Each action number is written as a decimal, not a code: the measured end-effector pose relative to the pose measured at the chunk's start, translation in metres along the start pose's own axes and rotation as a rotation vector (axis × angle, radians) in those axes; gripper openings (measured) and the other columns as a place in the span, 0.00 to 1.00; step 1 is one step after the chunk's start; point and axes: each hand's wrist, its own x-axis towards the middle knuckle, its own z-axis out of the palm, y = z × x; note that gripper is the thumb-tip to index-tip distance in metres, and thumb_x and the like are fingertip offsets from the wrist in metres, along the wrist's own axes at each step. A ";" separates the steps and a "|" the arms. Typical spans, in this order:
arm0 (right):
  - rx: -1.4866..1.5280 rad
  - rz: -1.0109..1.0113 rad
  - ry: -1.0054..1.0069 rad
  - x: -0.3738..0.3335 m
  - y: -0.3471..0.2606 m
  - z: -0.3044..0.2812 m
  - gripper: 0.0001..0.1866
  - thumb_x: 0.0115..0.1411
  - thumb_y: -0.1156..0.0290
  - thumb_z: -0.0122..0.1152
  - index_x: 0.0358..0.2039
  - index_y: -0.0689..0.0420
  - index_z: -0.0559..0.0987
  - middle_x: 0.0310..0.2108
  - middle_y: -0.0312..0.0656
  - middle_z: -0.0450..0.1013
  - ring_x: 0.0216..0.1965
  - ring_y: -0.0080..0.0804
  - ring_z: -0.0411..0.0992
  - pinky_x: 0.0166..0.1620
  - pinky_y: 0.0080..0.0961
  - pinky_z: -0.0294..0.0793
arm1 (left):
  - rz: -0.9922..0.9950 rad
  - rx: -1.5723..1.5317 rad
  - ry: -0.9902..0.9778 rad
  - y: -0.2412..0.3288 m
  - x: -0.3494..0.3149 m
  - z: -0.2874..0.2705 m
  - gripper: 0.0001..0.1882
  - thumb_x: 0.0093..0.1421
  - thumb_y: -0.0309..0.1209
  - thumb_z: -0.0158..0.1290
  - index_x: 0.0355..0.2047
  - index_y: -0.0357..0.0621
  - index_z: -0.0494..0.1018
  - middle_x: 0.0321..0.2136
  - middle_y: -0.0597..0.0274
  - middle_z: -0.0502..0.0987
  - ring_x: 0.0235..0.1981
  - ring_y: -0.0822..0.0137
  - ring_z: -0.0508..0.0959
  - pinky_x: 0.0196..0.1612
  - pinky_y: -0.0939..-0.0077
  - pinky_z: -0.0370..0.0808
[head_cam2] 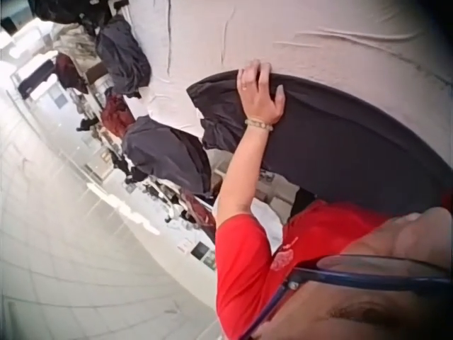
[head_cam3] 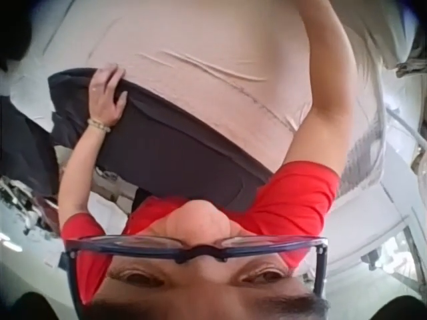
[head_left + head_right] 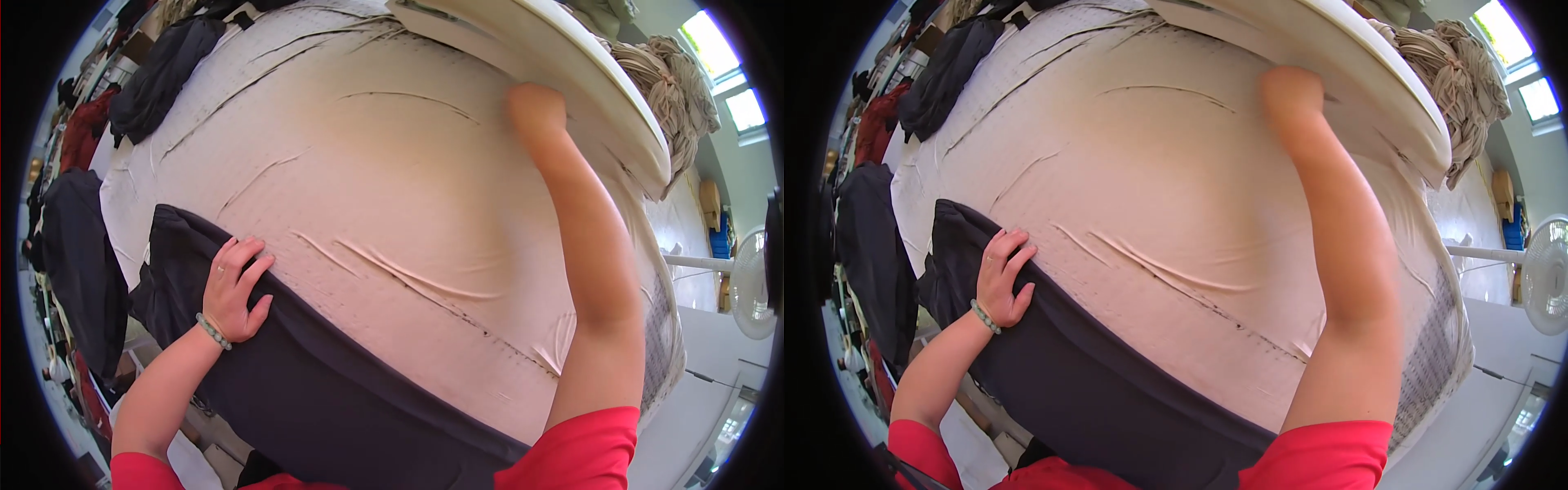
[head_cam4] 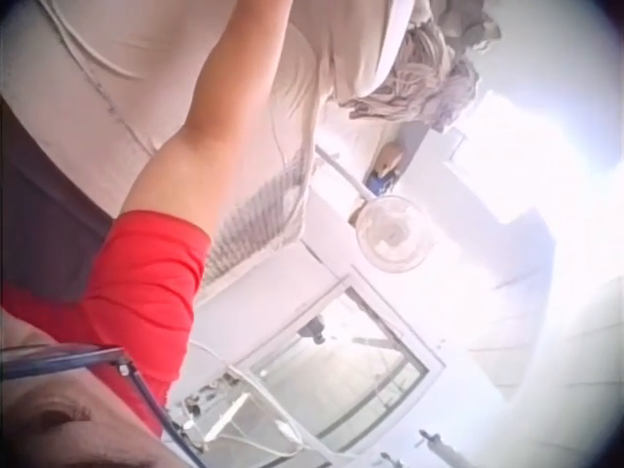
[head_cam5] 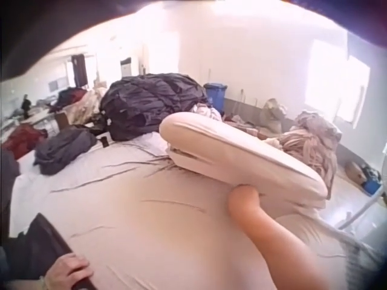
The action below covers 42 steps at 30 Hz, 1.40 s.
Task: Ironing pieces of black fabric and a finished black sweater on an industrial ironing table.
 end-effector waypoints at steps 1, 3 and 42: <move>0.043 0.011 0.039 0.000 0.005 0.003 0.10 0.60 0.72 0.57 0.27 0.51 0.87 0.32 0.45 0.84 0.37 0.44 0.85 0.37 0.41 0.84 | 0.006 -0.006 0.006 -0.001 0.001 0.000 0.31 0.54 0.35 0.59 0.60 0.41 0.71 0.61 0.46 0.69 0.65 0.45 0.69 0.70 0.43 0.61; 0.093 0.013 0.080 0.002 0.017 0.009 0.10 0.60 0.73 0.57 0.30 0.52 0.86 0.31 0.46 0.84 0.37 0.44 0.85 0.36 0.42 0.84 | 0.003 -0.008 0.011 0.000 0.003 -0.003 0.31 0.54 0.35 0.59 0.59 0.41 0.71 0.61 0.46 0.69 0.64 0.45 0.69 0.70 0.43 0.61; 0.771 0.276 0.059 -0.454 -0.149 -0.179 0.36 0.58 0.61 0.72 0.65 0.57 0.72 0.68 0.53 0.64 0.70 0.54 0.61 0.72 0.58 0.54 | 0.079 -0.006 0.124 -0.002 0.002 0.003 0.25 0.61 0.31 0.56 0.59 0.41 0.71 0.60 0.49 0.71 0.63 0.46 0.69 0.67 0.53 0.63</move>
